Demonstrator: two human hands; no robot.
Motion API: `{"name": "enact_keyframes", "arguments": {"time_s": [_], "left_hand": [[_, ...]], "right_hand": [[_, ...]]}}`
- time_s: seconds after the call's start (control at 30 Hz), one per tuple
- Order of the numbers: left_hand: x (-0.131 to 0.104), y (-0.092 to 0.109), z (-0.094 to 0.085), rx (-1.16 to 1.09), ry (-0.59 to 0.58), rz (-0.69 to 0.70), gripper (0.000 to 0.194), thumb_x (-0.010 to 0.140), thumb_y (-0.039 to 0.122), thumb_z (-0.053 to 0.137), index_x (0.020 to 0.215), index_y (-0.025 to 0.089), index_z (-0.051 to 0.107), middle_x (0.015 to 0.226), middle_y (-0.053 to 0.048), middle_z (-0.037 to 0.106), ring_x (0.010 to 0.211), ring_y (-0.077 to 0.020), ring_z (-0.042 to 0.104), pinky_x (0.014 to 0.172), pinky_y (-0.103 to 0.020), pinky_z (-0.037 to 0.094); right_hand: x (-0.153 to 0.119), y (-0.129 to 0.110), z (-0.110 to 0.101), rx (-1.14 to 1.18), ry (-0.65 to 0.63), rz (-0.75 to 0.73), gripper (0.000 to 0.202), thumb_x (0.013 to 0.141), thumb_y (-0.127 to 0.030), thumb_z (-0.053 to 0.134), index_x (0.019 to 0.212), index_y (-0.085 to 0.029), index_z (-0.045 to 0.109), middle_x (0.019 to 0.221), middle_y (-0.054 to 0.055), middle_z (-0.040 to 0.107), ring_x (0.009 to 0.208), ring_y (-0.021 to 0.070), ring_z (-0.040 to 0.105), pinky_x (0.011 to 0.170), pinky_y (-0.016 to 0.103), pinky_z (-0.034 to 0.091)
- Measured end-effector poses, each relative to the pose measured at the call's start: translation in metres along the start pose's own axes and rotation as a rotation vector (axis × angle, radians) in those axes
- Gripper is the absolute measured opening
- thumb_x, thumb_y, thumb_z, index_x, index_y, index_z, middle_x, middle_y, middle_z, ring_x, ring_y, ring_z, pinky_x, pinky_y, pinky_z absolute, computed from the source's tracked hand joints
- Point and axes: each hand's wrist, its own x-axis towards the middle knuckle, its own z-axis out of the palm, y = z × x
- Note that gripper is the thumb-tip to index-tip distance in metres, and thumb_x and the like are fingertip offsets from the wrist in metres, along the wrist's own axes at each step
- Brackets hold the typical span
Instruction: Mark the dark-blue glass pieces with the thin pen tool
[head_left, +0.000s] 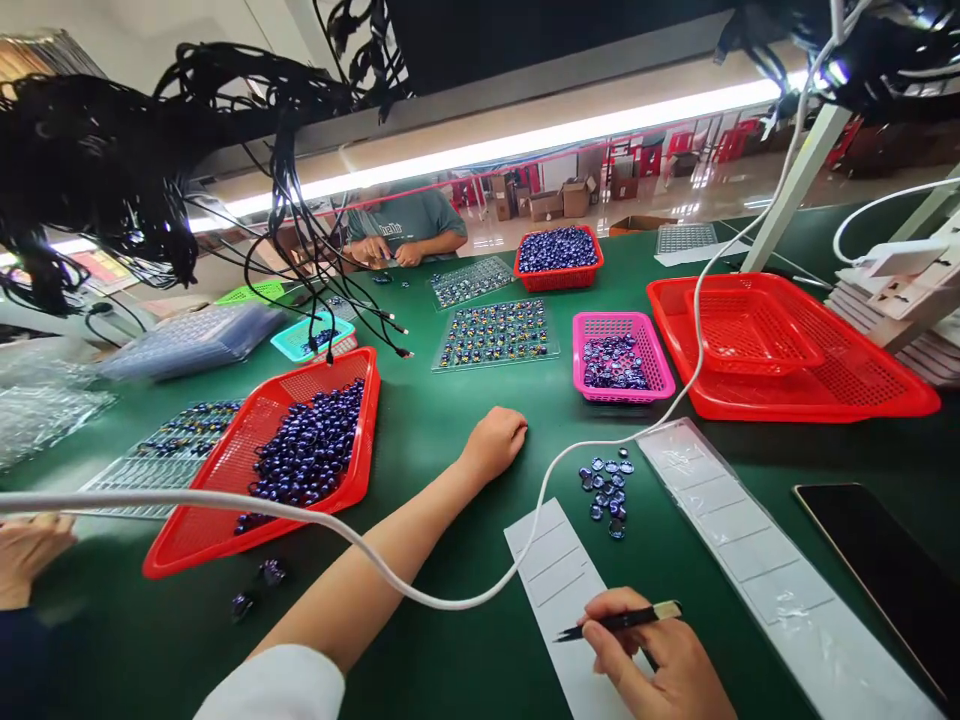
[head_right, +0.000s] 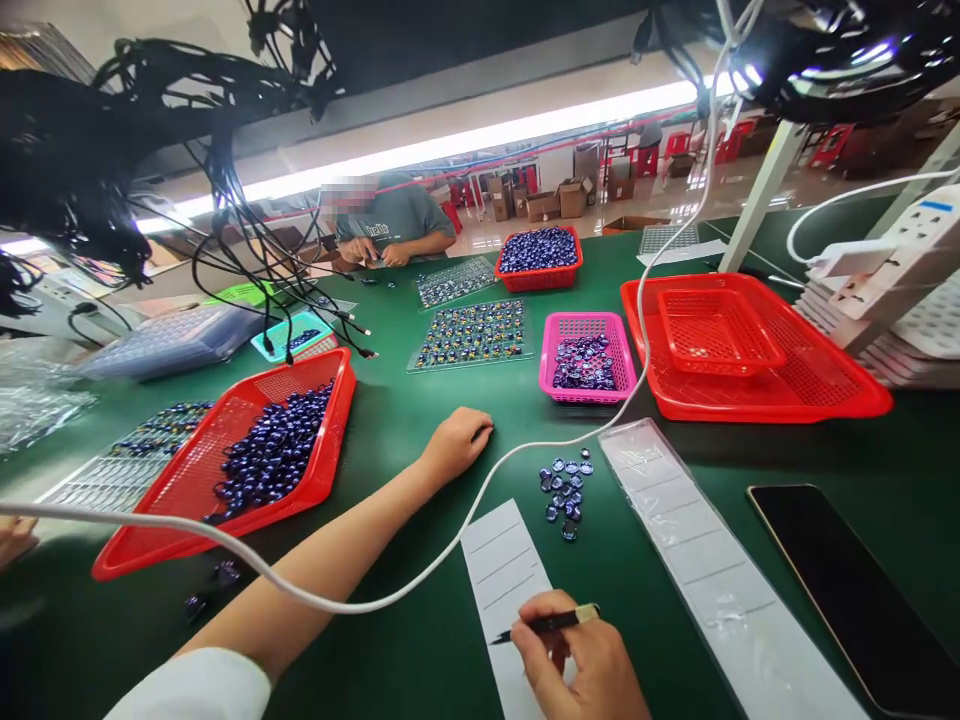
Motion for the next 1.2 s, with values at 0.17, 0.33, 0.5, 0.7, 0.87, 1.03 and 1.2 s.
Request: {"name": "enact_keyframes", "arguments": {"time_s": [0.17, 0.33, 0.5, 0.7, 0.87, 1.03, 1.2], "left_hand": [[-0.09, 0.038, -0.028, -0.081, -0.021, -0.043, 0.01, 0.089, 0.012, 0.059, 0.095, 0.018, 0.064, 0.096, -0.007, 0.072, 0.09, -0.0195, 0.067, 0.083, -0.032, 0.055], [-0.148, 0.072, -0.042, -0.293, 0.024, -0.232, 0.013, 0.086, 0.015, 0.062, 0.098, 0.019, 0.063, 0.087, -0.003, 0.07, 0.078, -0.0155, 0.067, 0.074, -0.027, 0.055], [-0.161, 0.082, -0.046, -0.373, 0.059, -0.294, 0.02, 0.087, 0.02, 0.064, 0.107, 0.019, 0.065, 0.091, -0.004, 0.072, 0.081, -0.0169, 0.067, 0.077, -0.029, 0.056], [-0.158, 0.081, -0.051, -0.516, 0.084, -0.197, 0.017, 0.088, 0.024, 0.065, 0.104, 0.018, 0.07, 0.082, -0.004, 0.072, 0.073, -0.0154, 0.065, 0.069, -0.026, 0.052], [-0.16, 0.087, -0.051, -0.558, 0.05, -0.132, 0.014, 0.089, 0.029, 0.066, 0.096, 0.018, 0.071, 0.075, -0.003, 0.07, 0.068, -0.0148, 0.063, 0.068, -0.026, 0.049], [-0.163, 0.091, -0.047, -0.574, -0.003, -0.104, 0.018, 0.089, 0.034, 0.066, 0.094, 0.017, 0.069, 0.072, -0.002, 0.067, 0.064, -0.0134, 0.059, 0.065, -0.025, 0.048], [-0.165, 0.092, -0.044, -0.649, -0.073, -0.157, 0.017, 0.089, 0.028, 0.062, 0.101, 0.019, 0.071, 0.072, -0.001, 0.065, 0.065, -0.0132, 0.059, 0.064, -0.024, 0.048]], "right_hand": [[-0.003, -0.005, -0.009, -0.075, -0.015, -0.028, 0.036, 0.087, -0.062, 0.061, 0.087, -0.03, 0.076, 0.073, 0.002, 0.073, 0.067, 0.0207, 0.067, 0.066, 0.027, 0.051], [-0.001, -0.003, -0.012, -0.11, -0.041, 0.075, 0.037, 0.084, -0.063, 0.065, 0.089, -0.028, 0.076, 0.074, 0.003, 0.073, 0.07, 0.0222, 0.069, 0.067, 0.027, 0.053], [0.006, 0.0, -0.012, -0.015, -0.039, 0.227, 0.045, 0.081, -0.065, 0.067, 0.093, -0.022, 0.073, 0.07, 0.005, 0.071, 0.065, 0.0211, 0.067, 0.062, 0.027, 0.054], [0.017, 0.007, -0.016, 0.02, -0.073, 0.285, 0.046, 0.082, -0.061, 0.07, 0.099, -0.018, 0.073, 0.074, 0.007, 0.072, 0.068, 0.0224, 0.067, 0.064, 0.029, 0.055], [0.019, 0.007, -0.014, 0.017, -0.063, 0.299, 0.046, 0.081, -0.062, 0.071, 0.097, -0.018, 0.072, 0.071, 0.006, 0.072, 0.065, 0.0221, 0.066, 0.062, 0.03, 0.054], [0.014, -0.003, -0.008, 0.012, -0.002, 0.297, 0.043, 0.08, -0.06, 0.072, 0.095, -0.02, 0.071, 0.069, 0.006, 0.072, 0.065, 0.0218, 0.065, 0.063, 0.031, 0.055], [0.014, -0.009, -0.006, -0.058, 0.028, 0.303, 0.045, 0.079, -0.063, 0.071, 0.093, -0.02, 0.071, 0.069, 0.007, 0.072, 0.064, 0.0229, 0.067, 0.062, 0.032, 0.056]]}}
